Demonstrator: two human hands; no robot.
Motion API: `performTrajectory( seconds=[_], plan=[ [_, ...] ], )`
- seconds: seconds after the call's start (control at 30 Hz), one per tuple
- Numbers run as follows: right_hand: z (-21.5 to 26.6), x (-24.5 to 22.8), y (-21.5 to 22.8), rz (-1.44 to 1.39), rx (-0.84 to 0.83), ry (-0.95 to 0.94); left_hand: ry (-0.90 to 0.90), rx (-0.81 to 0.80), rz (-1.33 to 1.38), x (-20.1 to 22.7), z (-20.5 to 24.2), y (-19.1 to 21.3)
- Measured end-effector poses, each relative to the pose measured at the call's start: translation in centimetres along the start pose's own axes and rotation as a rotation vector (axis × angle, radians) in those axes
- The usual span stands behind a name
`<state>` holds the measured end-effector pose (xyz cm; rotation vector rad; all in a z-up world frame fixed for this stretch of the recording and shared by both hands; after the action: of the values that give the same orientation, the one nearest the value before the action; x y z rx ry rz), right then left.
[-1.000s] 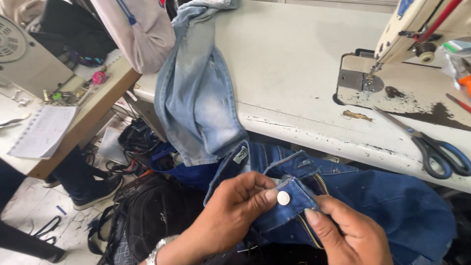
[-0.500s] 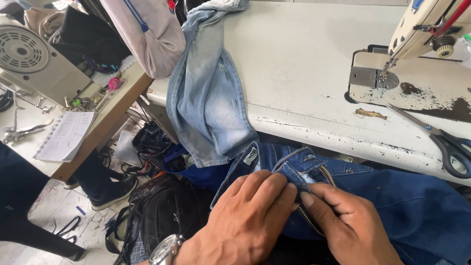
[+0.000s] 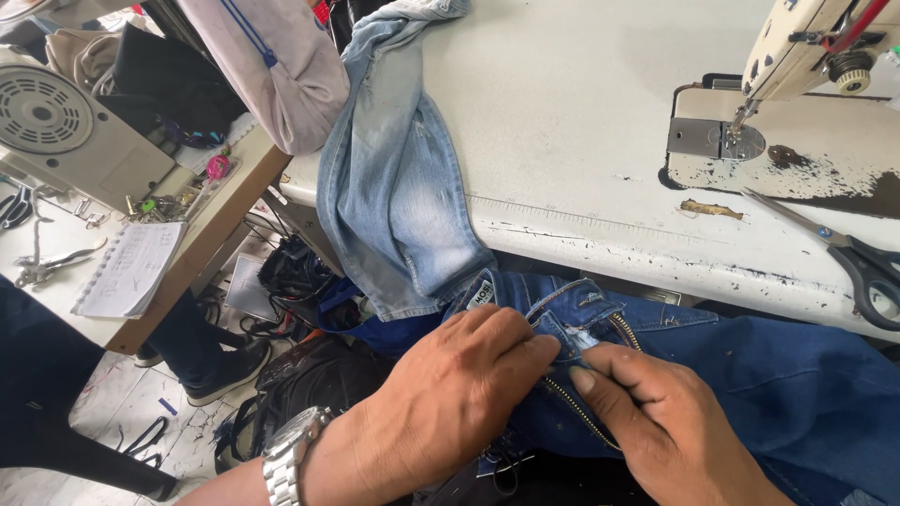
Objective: Trimming loose threads from a pair of denim jeans using a small hand tool at a sewing workstation.
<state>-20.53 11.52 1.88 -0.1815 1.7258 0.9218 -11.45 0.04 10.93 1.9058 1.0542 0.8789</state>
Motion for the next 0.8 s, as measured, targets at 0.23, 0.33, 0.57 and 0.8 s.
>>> performTrajectory(
  seconds=[0.23, 0.33, 0.57, 0.8],
  plan=[
    [-0.5, -0.6, 0.1, 0.046, -0.029, 0.069, 0.057, 0.071, -0.127, 0.0, -0.2, 0.4],
    [-0.7, -0.7, 0.1, 0.099, -0.051, 0.042, 0.005, 0.091, -0.175, 0.8, -0.6, 1.8],
    [-0.9, -2.7, -0.9, 0.076, -0.055, 0.315, -0.158, -0.008, -0.079, 0.8, -0.8, 1.1],
    [-0.6, -3.4, -1.2, 0.068, -0.061, 0.322, -0.187, 0.123, -0.381, 2.7, -0.2, 2.1]
  ],
)
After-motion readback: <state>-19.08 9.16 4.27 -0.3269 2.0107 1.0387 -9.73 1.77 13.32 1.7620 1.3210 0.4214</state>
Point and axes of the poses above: each hand's wrist, its own z-axis away from the middle knuckle, its own y-axis out of the back of the hand, x = y × z, the point moved 9 cm from there along -z, towards the middle knuckle, and after that the axes turned 6 degrees about y, right-handed, at the moved point
